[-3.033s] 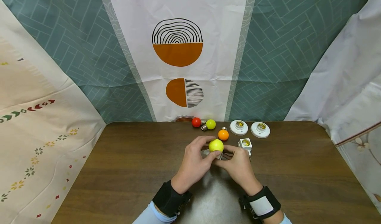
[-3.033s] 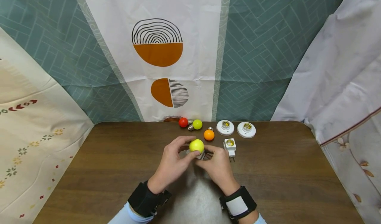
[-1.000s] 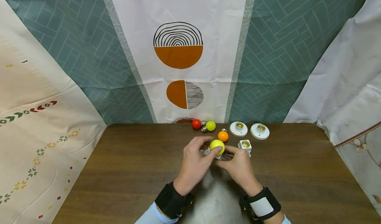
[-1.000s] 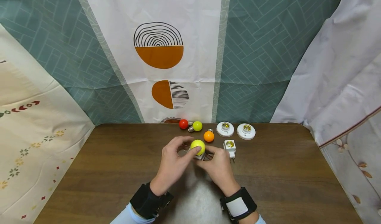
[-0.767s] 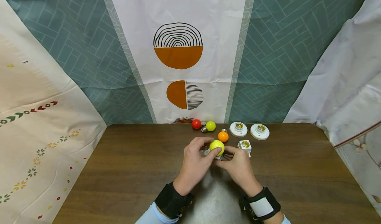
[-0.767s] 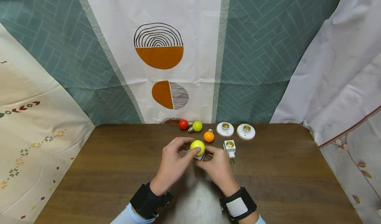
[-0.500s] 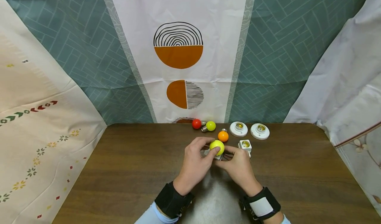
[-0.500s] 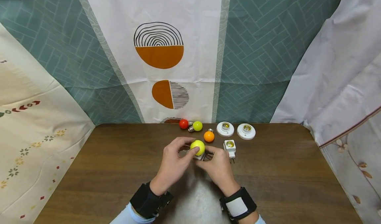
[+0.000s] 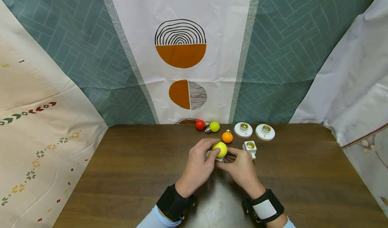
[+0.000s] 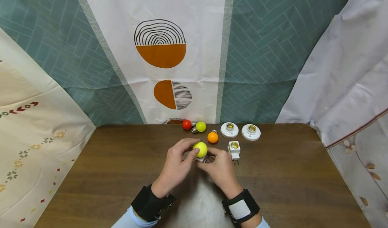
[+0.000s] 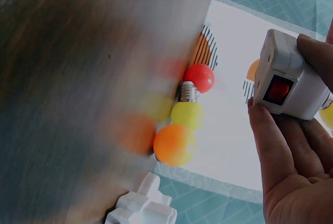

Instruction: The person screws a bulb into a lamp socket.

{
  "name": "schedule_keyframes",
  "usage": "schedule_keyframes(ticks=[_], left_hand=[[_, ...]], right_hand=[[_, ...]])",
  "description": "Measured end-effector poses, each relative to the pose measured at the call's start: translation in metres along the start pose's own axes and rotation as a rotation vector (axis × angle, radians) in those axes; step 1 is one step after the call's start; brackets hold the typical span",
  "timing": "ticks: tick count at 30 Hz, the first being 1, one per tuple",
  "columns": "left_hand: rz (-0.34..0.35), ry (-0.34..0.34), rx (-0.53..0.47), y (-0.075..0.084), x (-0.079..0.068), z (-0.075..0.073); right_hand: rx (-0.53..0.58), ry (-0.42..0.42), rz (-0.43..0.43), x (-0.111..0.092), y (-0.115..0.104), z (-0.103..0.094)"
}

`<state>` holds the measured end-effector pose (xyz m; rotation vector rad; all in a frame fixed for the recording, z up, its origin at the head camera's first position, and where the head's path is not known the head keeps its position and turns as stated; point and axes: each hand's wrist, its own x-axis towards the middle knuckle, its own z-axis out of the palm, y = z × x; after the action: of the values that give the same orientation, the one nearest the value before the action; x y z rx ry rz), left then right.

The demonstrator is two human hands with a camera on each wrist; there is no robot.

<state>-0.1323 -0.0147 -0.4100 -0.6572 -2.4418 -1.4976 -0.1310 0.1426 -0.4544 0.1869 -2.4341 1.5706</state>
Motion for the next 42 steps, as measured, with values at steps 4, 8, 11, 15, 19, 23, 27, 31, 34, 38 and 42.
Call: schedule_keyframes(ticks=[4,8,11,15,19,23,27,31,34,38,42], left_hand=[[0.0,-0.009,0.01,0.0012,0.0003,-0.0005],[0.008,0.023,0.002,0.0004,0.0008,0.0009],[-0.007,0.066,0.003,-0.0003,0.0006,0.0024],[-0.049,0.113,0.023,0.0003,-0.0007,0.0039],[-0.073,0.129,0.03,0.0013,-0.0013,0.0056],[-0.078,0.127,0.024,0.0021,-0.0015,0.007],[-0.073,0.119,0.012,0.0029,-0.0013,0.0069],[-0.062,0.101,-0.003,0.0026,-0.0012,0.0063],[-0.051,0.09,-0.004,0.0021,-0.0013,0.0058],[-0.04,0.078,0.003,0.0029,-0.0022,0.005],[-0.021,0.069,0.011,0.0047,-0.0024,0.0045]], right_hand=[[-0.001,0.008,0.007,-0.0002,0.0006,-0.0004],[-0.009,0.008,-0.003,0.0003,0.0004,-0.0009],[-0.026,0.007,-0.002,0.0004,0.0,-0.0018],[-0.047,0.004,0.008,0.0002,-0.0009,-0.003],[-0.041,0.001,0.013,-0.0003,-0.0018,-0.0032],[-0.034,0.0,0.017,-0.0008,-0.0028,-0.0032],[-0.031,0.0,0.015,-0.0005,-0.0031,-0.0036],[-0.04,0.002,0.005,-0.0004,-0.0026,-0.0036],[-0.046,0.001,0.001,-0.0006,-0.0024,-0.0038],[-0.042,0.0,-0.001,-0.0012,-0.0022,-0.0037],[-0.022,0.0,-0.013,-0.0016,-0.0018,-0.0029]])
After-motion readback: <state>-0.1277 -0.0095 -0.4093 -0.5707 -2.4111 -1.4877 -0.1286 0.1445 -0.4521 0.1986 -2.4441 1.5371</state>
